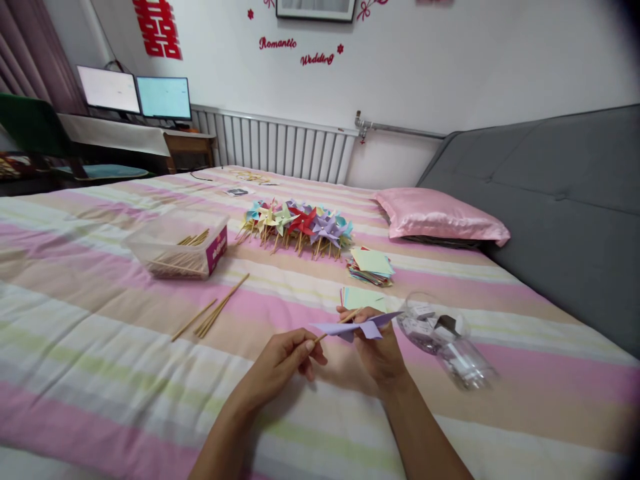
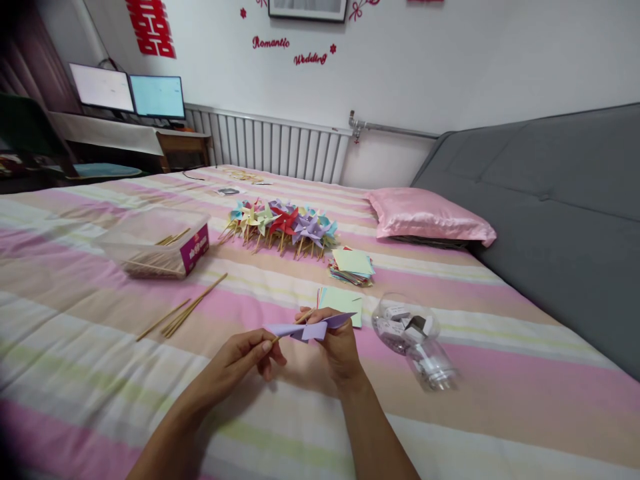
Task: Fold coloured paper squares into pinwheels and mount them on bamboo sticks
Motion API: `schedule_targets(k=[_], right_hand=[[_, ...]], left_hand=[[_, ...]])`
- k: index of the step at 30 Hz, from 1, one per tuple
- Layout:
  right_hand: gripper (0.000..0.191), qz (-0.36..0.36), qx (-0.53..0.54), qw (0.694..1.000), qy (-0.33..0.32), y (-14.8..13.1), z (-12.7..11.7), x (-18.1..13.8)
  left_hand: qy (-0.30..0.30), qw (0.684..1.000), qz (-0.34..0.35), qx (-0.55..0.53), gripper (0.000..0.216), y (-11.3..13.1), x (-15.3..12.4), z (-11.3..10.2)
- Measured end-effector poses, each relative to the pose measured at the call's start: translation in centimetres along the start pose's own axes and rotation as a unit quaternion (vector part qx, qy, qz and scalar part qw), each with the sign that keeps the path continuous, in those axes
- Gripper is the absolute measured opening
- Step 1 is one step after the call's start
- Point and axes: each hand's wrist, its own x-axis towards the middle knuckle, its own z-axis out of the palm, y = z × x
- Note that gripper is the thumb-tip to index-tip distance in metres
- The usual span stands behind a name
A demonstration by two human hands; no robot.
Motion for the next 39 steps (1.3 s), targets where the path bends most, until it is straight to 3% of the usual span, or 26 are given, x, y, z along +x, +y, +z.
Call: schedule_targets(k=[39], right_hand=[[0.014, 0.019, 0.04, 0.998, -0.043, -0.17, -0.24, -0.21]], left_hand=[[0.024, 0.998, 0.007, 0.049, 0.032, -0.23, 0.18, 0.15]])
